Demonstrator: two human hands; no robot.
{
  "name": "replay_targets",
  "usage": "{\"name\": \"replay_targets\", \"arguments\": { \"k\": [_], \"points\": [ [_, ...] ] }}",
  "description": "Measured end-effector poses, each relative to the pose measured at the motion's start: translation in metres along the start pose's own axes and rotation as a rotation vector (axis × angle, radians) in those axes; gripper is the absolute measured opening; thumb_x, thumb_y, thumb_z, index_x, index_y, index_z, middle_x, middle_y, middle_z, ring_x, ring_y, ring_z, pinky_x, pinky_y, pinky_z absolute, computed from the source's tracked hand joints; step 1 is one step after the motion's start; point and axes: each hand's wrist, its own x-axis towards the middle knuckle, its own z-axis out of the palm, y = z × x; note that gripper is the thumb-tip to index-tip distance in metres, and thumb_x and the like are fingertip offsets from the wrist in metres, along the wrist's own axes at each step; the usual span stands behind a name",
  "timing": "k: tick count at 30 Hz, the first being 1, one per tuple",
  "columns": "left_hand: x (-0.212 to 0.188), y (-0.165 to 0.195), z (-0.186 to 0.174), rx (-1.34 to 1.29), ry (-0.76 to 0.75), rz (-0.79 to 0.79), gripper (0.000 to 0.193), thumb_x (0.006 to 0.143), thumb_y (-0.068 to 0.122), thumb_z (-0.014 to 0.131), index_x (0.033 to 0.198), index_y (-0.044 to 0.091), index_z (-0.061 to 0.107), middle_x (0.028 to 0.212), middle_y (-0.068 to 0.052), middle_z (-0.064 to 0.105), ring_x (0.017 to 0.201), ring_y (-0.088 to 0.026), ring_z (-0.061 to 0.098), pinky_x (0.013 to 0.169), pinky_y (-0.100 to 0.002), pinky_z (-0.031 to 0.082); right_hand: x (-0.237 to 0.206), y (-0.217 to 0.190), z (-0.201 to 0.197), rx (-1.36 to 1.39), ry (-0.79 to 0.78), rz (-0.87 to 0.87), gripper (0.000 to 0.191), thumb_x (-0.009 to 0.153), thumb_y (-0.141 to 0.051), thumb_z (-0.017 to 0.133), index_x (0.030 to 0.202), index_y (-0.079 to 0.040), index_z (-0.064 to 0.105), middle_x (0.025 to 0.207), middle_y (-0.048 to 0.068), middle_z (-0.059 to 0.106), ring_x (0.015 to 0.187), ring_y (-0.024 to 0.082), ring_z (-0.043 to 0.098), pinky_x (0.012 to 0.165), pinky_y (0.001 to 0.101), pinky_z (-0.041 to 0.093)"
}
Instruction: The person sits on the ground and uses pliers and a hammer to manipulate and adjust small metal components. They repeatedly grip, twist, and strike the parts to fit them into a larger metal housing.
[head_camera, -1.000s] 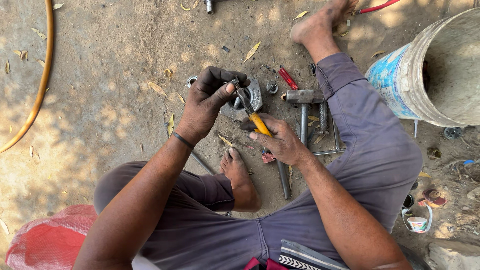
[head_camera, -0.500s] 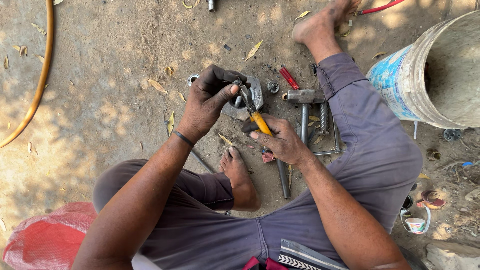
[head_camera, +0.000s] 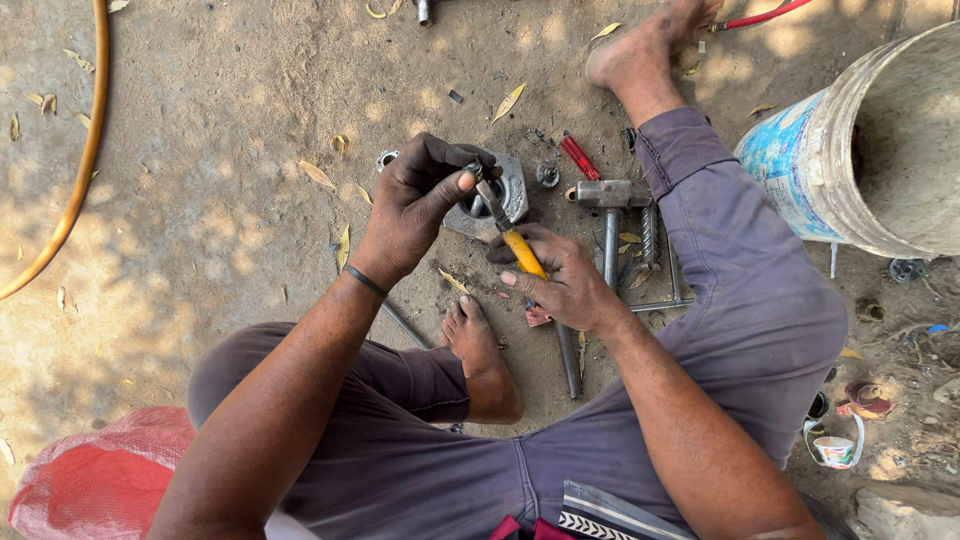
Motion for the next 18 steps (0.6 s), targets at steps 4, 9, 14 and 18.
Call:
{"name": "replay_targets", "arguments": {
  "k": [4, 9, 14, 18],
  "points": [
    [0.0033, 0.0031, 0.0016, -0.051, -0.052, 0.031, 0.020, 0.103, 0.020, 0.071, 0.113, 0.007, 0.062, 0.121, -0.010, 0.073, 0.121, -0.019, 0.071, 0.106, -0.036, 0.060, -0.0026, 0.0012, -0.0036, 0.350, -0.101, 0.135, 0.036, 0.093, -0.027, 0.071, 0.117, 0.000, 0.074, 0.117, 0.011, 0.073, 0.106, 0.017, 0.071, 0.093, 0.0318, 0.058],
    [0.0055, 0.0036, 0.0037, -0.038, -0.045, 0.012, 0.020, 0.101, 0.019, 0.073, 0.113, 0.007, 0.063, 0.121, -0.009, 0.073, 0.120, -0.018, 0.070, 0.105, -0.036, 0.059, -0.0056, -0.0011, -0.0084, 0.519, -0.163, 0.294, 0.037, 0.094, -0.026, 0.070, 0.120, 0.000, 0.076, 0.106, 0.013, 0.077, 0.090, 0.018, 0.069, 0.080, 0.0323, 0.057],
    [0.0045, 0.0000, 0.0006, -0.016, -0.022, 0.015, 0.020, 0.101, 0.019, 0.074, 0.113, 0.007, 0.063, 0.120, -0.008, 0.074, 0.116, -0.017, 0.071, 0.102, -0.034, 0.060, -0.0046, -0.0006, -0.0052, 0.446, -0.141, 0.162, 0.035, 0.094, -0.025, 0.070, 0.118, 0.001, 0.075, 0.122, 0.011, 0.071, 0.110, 0.018, 0.071, 0.096, 0.0335, 0.057],
    [0.0045, -0.0046, -0.0032, 0.049, 0.014, -0.011, 0.021, 0.098, 0.019, 0.075, 0.110, 0.006, 0.065, 0.116, -0.006, 0.075, 0.103, -0.012, 0.071, 0.089, -0.031, 0.062, -0.0002, 0.0018, -0.0017, 0.253, -0.073, 0.056, 0.034, 0.093, -0.024, 0.069, 0.117, 0.000, 0.074, 0.122, 0.009, 0.071, 0.114, 0.017, 0.069, 0.100, 0.0339, 0.057]
  ]
}}
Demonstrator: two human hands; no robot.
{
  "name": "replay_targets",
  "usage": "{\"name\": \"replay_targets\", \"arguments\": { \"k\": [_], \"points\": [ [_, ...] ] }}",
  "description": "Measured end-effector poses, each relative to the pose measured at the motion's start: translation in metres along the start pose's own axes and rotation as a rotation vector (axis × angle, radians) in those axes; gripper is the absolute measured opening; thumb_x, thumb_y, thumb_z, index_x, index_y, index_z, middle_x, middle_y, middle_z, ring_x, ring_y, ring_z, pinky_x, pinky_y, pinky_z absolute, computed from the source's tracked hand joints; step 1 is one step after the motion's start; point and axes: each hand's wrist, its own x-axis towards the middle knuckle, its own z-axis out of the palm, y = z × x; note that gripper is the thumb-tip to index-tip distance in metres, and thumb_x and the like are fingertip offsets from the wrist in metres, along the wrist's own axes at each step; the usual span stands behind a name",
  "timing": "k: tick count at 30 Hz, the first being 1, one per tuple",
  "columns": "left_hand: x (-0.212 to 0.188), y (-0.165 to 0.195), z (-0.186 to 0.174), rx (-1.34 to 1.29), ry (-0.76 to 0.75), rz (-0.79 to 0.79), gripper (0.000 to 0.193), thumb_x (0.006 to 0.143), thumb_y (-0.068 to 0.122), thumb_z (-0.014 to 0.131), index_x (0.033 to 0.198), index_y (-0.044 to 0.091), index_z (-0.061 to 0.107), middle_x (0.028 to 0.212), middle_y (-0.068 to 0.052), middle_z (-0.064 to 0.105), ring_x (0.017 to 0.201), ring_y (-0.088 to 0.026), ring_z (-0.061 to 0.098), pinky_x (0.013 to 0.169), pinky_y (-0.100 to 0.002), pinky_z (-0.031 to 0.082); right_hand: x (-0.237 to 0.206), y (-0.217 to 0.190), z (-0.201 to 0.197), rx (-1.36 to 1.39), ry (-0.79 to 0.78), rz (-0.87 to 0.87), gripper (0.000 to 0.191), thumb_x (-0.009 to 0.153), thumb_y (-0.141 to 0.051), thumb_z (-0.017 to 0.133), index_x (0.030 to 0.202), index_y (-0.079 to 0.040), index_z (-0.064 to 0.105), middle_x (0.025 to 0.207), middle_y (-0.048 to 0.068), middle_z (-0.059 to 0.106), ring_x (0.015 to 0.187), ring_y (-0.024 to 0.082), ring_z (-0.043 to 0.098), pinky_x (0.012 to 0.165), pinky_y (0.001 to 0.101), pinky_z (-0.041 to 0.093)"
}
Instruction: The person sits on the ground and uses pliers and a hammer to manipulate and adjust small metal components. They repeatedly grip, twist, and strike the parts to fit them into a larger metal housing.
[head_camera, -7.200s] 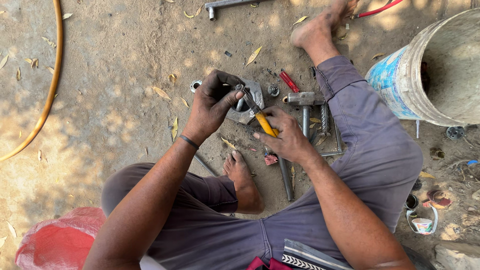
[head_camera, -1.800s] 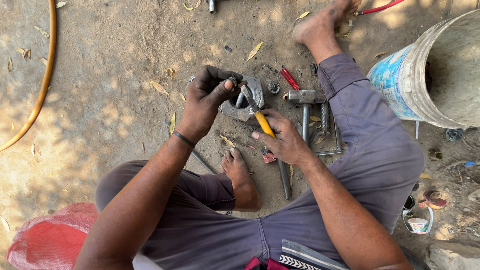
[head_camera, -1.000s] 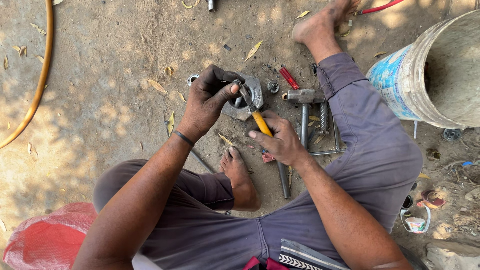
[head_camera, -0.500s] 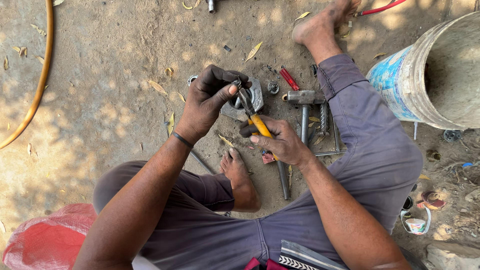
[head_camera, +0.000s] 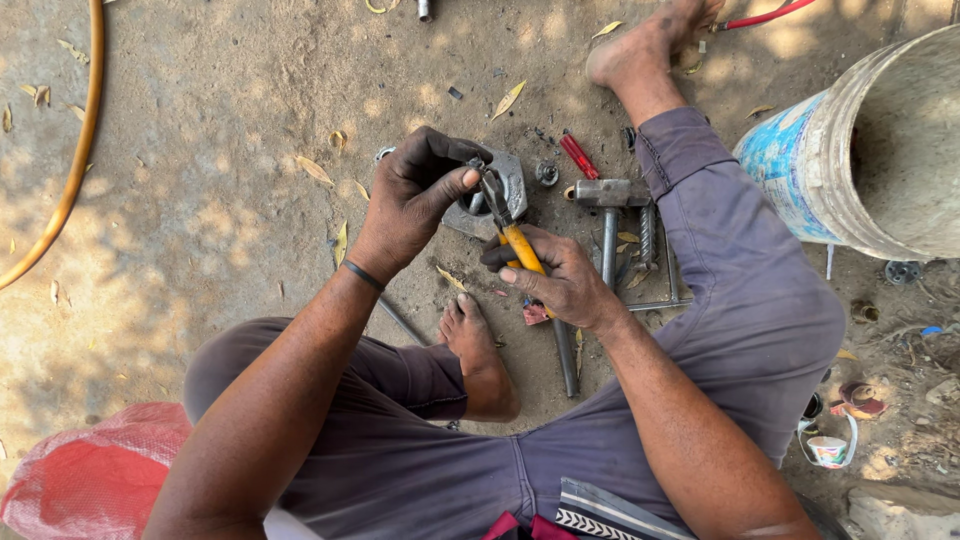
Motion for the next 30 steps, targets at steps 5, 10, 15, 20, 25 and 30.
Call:
{"name": "replay_targets", "arguments": {
  "k": [5, 10, 15, 20, 25, 30],
  "points": [
    [-0.001, -0.003, -0.001, 0.067, 0.006, 0.056, 0.022, 0.100, 0.019, 0.075, 0.111, 0.003, 0.064, 0.110, -0.005, 0.074, 0.098, -0.009, 0.070, 0.084, -0.027, 0.060, 0.003, 0.000, 0.008, -0.138, 0.093, 0.124, 0.029, 0.090, -0.028, 0.075, 0.103, -0.002, 0.077, 0.102, 0.011, 0.069, 0.094, 0.018, 0.068, 0.084, 0.0339, 0.057],
    [-0.002, -0.002, 0.001, 0.324, 0.101, 0.082, 0.025, 0.096, 0.017, 0.078, 0.107, 0.001, 0.063, 0.095, -0.006, 0.073, 0.089, -0.010, 0.070, 0.077, -0.026, 0.061, 0.003, 0.000, 0.021, -0.945, 0.374, -0.088, 0.028, 0.082, -0.026, 0.082, 0.096, -0.002, 0.077, 0.104, 0.018, 0.058, 0.098, 0.029, 0.063, 0.085, 0.0413, 0.052],
    [-0.003, 0.002, 0.002, 0.030, 0.045, 0.019, 0.021, 0.101, 0.017, 0.072, 0.112, 0.002, 0.063, 0.106, -0.008, 0.074, 0.102, -0.015, 0.074, 0.082, -0.030, 0.063, 0.002, 0.003, 0.007, -0.402, 0.124, -0.066, 0.035, 0.090, -0.028, 0.076, 0.111, 0.000, 0.073, 0.120, 0.017, 0.065, 0.110, 0.025, 0.067, 0.095, 0.0374, 0.056],
    [0.000, 0.005, 0.001, -0.028, 0.007, 0.033, 0.021, 0.102, 0.017, 0.071, 0.115, 0.004, 0.062, 0.115, -0.010, 0.074, 0.116, -0.020, 0.074, 0.097, -0.035, 0.065, -0.001, 0.002, -0.001, 0.114, -0.008, 0.017, 0.034, 0.096, -0.023, 0.068, 0.120, 0.001, 0.071, 0.119, 0.011, 0.072, 0.108, 0.015, 0.068, 0.092, 0.0316, 0.056],
    [0.003, 0.004, 0.005, -0.051, -0.023, 0.061, 0.021, 0.102, 0.017, 0.072, 0.115, 0.005, 0.062, 0.119, -0.010, 0.073, 0.119, -0.021, 0.071, 0.106, -0.038, 0.061, -0.001, 0.002, -0.002, 0.231, -0.026, 0.146, 0.033, 0.096, -0.022, 0.070, 0.117, 0.001, 0.074, 0.096, 0.007, 0.072, 0.084, 0.012, 0.066, 0.074, 0.0293, 0.056],
    [0.002, 0.000, 0.005, -0.031, -0.028, 0.044, 0.021, 0.101, 0.017, 0.073, 0.115, 0.006, 0.062, 0.120, -0.009, 0.073, 0.119, -0.019, 0.071, 0.104, -0.036, 0.061, -0.002, 0.004, -0.005, 0.244, -0.035, 0.142, 0.033, 0.095, -0.025, 0.069, 0.117, 0.001, 0.074, 0.096, 0.005, 0.073, 0.083, 0.010, 0.066, 0.075, 0.0284, 0.056]
  ]
}}
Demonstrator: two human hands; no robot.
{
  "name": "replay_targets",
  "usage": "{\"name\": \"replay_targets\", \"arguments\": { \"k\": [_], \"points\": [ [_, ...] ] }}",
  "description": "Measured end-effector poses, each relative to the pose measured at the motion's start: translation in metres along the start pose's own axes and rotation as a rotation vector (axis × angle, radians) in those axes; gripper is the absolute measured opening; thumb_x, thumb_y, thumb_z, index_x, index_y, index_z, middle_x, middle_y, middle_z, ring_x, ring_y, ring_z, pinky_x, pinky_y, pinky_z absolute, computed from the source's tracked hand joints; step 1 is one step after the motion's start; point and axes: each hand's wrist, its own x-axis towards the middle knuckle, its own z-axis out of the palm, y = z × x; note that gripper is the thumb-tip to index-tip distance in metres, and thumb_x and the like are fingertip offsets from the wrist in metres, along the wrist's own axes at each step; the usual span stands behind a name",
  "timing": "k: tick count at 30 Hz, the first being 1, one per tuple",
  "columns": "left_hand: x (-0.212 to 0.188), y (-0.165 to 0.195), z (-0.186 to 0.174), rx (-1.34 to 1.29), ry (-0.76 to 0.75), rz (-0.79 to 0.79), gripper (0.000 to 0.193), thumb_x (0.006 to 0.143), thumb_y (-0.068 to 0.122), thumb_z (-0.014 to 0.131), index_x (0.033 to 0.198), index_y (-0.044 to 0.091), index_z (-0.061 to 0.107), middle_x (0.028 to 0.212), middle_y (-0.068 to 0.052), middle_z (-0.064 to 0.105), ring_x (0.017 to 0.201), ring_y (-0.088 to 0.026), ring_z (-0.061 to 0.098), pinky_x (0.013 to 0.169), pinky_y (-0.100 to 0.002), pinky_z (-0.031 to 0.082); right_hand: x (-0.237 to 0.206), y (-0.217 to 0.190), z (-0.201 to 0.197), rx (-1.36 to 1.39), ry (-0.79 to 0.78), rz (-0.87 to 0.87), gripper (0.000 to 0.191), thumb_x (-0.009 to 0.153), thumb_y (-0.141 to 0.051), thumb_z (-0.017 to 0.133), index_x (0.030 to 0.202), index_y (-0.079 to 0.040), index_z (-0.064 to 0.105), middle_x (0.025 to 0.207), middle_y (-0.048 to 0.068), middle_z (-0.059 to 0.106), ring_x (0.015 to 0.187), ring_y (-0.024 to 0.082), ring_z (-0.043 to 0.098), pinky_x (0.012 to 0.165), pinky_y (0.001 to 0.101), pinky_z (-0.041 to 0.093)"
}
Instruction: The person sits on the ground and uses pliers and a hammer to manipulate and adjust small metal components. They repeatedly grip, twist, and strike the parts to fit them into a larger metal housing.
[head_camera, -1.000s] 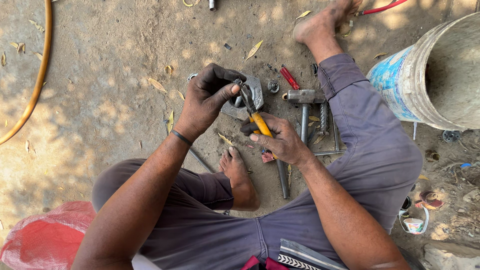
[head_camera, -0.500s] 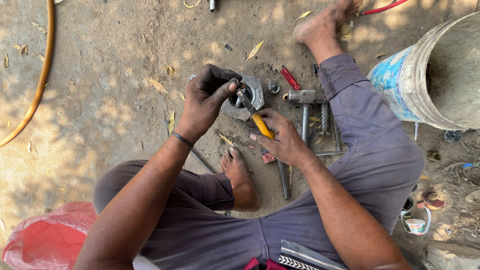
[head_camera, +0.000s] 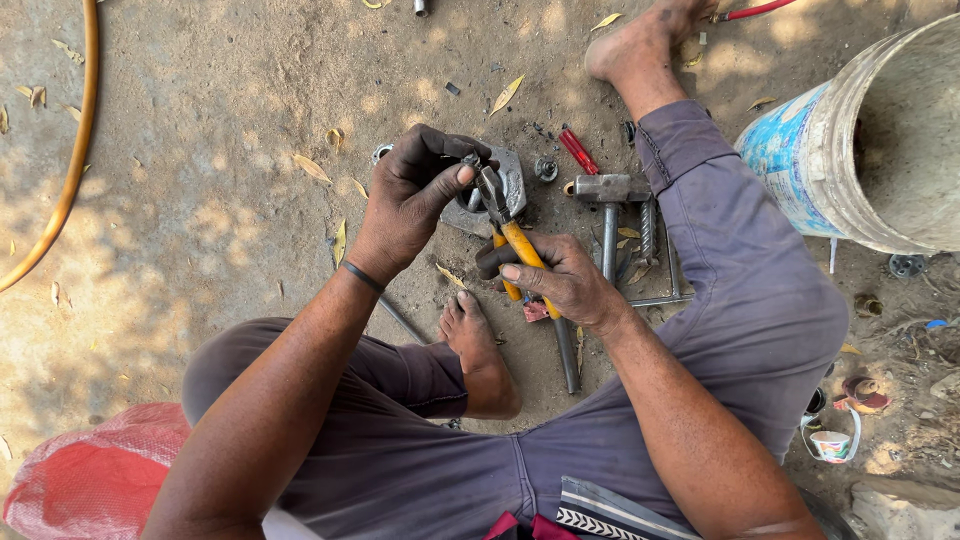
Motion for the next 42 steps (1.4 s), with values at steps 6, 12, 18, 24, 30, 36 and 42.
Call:
{"name": "replay_targets", "arguments": {
  "k": [6, 12, 18, 24, 30, 36, 42],
  "points": [
    [-0.001, -0.004, -0.004, 0.087, 0.030, 0.007, 0.022, 0.101, 0.019, 0.074, 0.113, 0.004, 0.063, 0.110, -0.006, 0.073, 0.101, -0.011, 0.071, 0.088, -0.029, 0.061, 0.001, 0.002, 0.012, -0.423, 0.192, 0.015, 0.033, 0.089, -0.029, 0.077, 0.107, -0.001, 0.077, 0.091, 0.012, 0.063, 0.081, 0.015, 0.060, 0.070, 0.0301, 0.053],
    [-0.004, -0.007, -0.001, 0.302, 0.143, -0.078, 0.024, 0.097, 0.019, 0.076, 0.107, 0.003, 0.061, 0.095, -0.005, 0.074, 0.086, -0.009, 0.071, 0.074, -0.027, 0.061, 0.007, 0.009, 0.030, -1.061, 0.415, -0.206, 0.033, 0.085, -0.028, 0.083, 0.105, -0.002, 0.075, 0.109, 0.016, 0.058, 0.102, 0.025, 0.063, 0.085, 0.0404, 0.056],
    [-0.003, -0.003, -0.010, -0.024, 0.090, -0.096, 0.025, 0.100, 0.022, 0.074, 0.113, 0.003, 0.064, 0.104, -0.006, 0.074, 0.093, -0.011, 0.072, 0.083, -0.029, 0.062, 0.004, 0.004, 0.007, -0.209, 0.063, -0.118, 0.036, 0.096, -0.025, 0.069, 0.122, 0.000, 0.071, 0.119, 0.010, 0.069, 0.106, 0.016, 0.067, 0.090, 0.0324, 0.056],
    [0.000, 0.002, -0.005, 0.032, 0.009, -0.038, 0.026, 0.101, 0.025, 0.073, 0.113, 0.005, 0.063, 0.110, -0.007, 0.074, 0.094, -0.011, 0.071, 0.081, -0.029, 0.060, 0.000, -0.005, 0.007, 0.062, -0.043, 0.042, 0.039, 0.097, -0.030, 0.070, 0.118, 0.002, 0.075, 0.101, 0.009, 0.070, 0.086, 0.015, 0.067, 0.076, 0.0307, 0.056],
    [0.001, 0.009, -0.002, -0.007, -0.004, -0.070, 0.025, 0.100, 0.025, 0.073, 0.114, 0.006, 0.064, 0.114, -0.007, 0.075, 0.098, -0.012, 0.072, 0.083, -0.029, 0.061, -0.002, -0.011, 0.005, 0.098, -0.060, 0.046, 0.042, 0.094, -0.036, 0.070, 0.110, 0.002, 0.075, 0.092, 0.007, 0.072, 0.084, 0.015, 0.068, 0.072, 0.0301, 0.055],
    [-0.003, 0.007, -0.006, 0.030, 0.003, -0.045, 0.024, 0.100, 0.023, 0.073, 0.115, 0.006, 0.065, 0.112, -0.006, 0.074, 0.099, -0.011, 0.072, 0.086, -0.029, 0.062, 0.001, -0.002, 0.007, 0.010, -0.016, -0.011, 0.040, 0.093, -0.035, 0.072, 0.112, 0.000, 0.075, 0.097, 0.005, 0.070, 0.087, 0.013, 0.066, 0.077, 0.0303, 0.057],
    [-0.002, 0.003, -0.010, 0.113, 0.016, -0.029, 0.021, 0.100, 0.021, 0.074, 0.109, 0.004, 0.065, 0.101, -0.005, 0.073, 0.091, -0.010, 0.071, 0.080, -0.028, 0.061, 0.010, 0.008, 0.015, -0.435, 0.146, -0.134, 0.028, 0.089, -0.029, 0.077, 0.101, -0.003, 0.076, 0.102, 0.010, 0.066, 0.095, 0.016, 0.067, 0.084, 0.0304, 0.057]
  ]
}}
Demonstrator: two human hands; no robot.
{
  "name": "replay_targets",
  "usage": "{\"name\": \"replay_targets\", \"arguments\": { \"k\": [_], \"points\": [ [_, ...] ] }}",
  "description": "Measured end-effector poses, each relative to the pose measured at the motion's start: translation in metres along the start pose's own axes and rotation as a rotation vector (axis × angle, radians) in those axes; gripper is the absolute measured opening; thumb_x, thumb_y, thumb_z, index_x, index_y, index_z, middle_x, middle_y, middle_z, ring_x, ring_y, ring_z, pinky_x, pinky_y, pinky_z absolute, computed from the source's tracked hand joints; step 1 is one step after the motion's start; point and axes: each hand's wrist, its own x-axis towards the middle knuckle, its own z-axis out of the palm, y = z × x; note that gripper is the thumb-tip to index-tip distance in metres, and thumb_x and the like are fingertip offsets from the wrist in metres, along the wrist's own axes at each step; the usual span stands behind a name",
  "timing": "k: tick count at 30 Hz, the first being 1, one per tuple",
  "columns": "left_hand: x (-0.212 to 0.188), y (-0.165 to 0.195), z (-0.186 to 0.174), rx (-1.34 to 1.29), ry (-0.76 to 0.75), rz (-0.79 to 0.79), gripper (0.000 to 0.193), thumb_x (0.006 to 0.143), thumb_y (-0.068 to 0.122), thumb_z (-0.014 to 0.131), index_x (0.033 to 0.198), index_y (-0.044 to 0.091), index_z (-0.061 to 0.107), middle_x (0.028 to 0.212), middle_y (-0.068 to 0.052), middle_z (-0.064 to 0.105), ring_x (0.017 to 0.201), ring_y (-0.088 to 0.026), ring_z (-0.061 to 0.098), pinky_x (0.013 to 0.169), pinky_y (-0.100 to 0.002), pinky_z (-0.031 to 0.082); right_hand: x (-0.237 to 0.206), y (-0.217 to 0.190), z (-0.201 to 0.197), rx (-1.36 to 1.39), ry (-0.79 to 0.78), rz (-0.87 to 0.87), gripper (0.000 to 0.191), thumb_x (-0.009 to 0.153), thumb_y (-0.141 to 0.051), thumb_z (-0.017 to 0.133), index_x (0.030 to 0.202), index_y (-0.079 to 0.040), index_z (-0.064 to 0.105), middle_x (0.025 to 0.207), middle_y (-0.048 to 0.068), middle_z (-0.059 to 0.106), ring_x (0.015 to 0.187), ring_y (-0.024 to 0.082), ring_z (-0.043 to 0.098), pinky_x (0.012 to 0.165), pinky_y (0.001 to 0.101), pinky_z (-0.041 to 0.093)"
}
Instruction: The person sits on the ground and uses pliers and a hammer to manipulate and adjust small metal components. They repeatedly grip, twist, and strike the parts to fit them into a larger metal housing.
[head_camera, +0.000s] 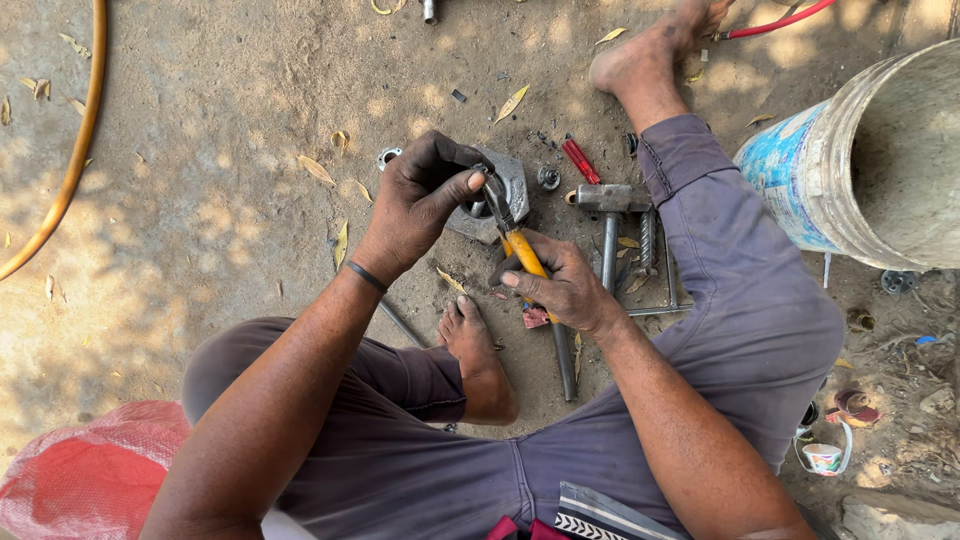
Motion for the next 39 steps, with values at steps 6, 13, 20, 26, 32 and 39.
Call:
{"name": "replay_targets", "arguments": {
  "k": [6, 13, 20, 26, 32, 39],
  "points": [
    [0.000, -0.008, 0.000, 0.294, 0.124, -0.102, 0.021, 0.096, 0.019, 0.074, 0.103, 0.004, 0.062, 0.092, -0.003, 0.074, 0.085, -0.008, 0.073, 0.074, -0.026, 0.062, 0.001, 0.001, 0.017, -0.695, 0.232, -0.061, 0.031, 0.081, -0.025, 0.088, 0.099, -0.002, 0.075, 0.105, 0.016, 0.058, 0.101, 0.029, 0.063, 0.086, 0.0411, 0.055],
    [0.000, -0.011, -0.003, -0.099, 0.056, -0.087, 0.021, 0.101, 0.019, 0.071, 0.112, 0.003, 0.063, 0.102, -0.006, 0.073, 0.094, -0.010, 0.071, 0.083, -0.029, 0.062, 0.001, -0.001, -0.005, 0.006, -0.032, -0.029, 0.040, 0.093, -0.029, 0.072, 0.121, 0.000, 0.073, 0.121, 0.010, 0.069, 0.115, 0.021, 0.068, 0.099, 0.0355, 0.054],
    [0.004, 0.001, 0.007, -0.118, 0.005, -0.084, 0.024, 0.101, 0.023, 0.071, 0.115, 0.005, 0.063, 0.109, -0.006, 0.076, 0.094, -0.010, 0.071, 0.081, -0.027, 0.060, 0.000, -0.005, -0.010, 0.346, -0.133, 0.104, 0.037, 0.094, -0.027, 0.070, 0.120, 0.000, 0.073, 0.114, 0.006, 0.072, 0.101, 0.014, 0.069, 0.088, 0.0307, 0.057],
    [0.002, 0.004, 0.005, -0.095, -0.018, -0.031, 0.025, 0.103, 0.024, 0.071, 0.116, 0.004, 0.064, 0.112, -0.007, 0.076, 0.097, -0.010, 0.070, 0.083, -0.028, 0.059, -0.004, -0.003, -0.009, 0.497, -0.176, 0.137, 0.037, 0.095, -0.024, 0.071, 0.121, 0.002, 0.073, 0.094, 0.007, 0.069, 0.083, 0.012, 0.065, 0.076, 0.0303, 0.056],
    [0.000, -0.001, -0.002, -0.050, -0.008, 0.005, 0.024, 0.101, 0.025, 0.072, 0.113, 0.007, 0.063, 0.117, -0.005, 0.075, 0.105, -0.010, 0.071, 0.089, -0.029, 0.062, -0.003, -0.002, -0.006, 0.485, -0.164, 0.188, 0.037, 0.094, -0.022, 0.071, 0.122, 0.001, 0.072, 0.093, 0.007, 0.071, 0.083, 0.012, 0.066, 0.075, 0.0295, 0.057],
    [-0.002, -0.009, -0.006, -0.004, -0.003, 0.010, 0.021, 0.100, 0.022, 0.073, 0.113, 0.006, 0.068, 0.106, -0.003, 0.072, 0.099, -0.010, 0.069, 0.085, -0.028, 0.059, 0.001, 0.000, -0.003, 0.435, -0.145, 0.211, 0.037, 0.093, -0.021, 0.071, 0.123, 0.001, 0.071, 0.094, 0.009, 0.074, 0.083, 0.013, 0.068, 0.075, 0.0293, 0.058]
  ]
}}
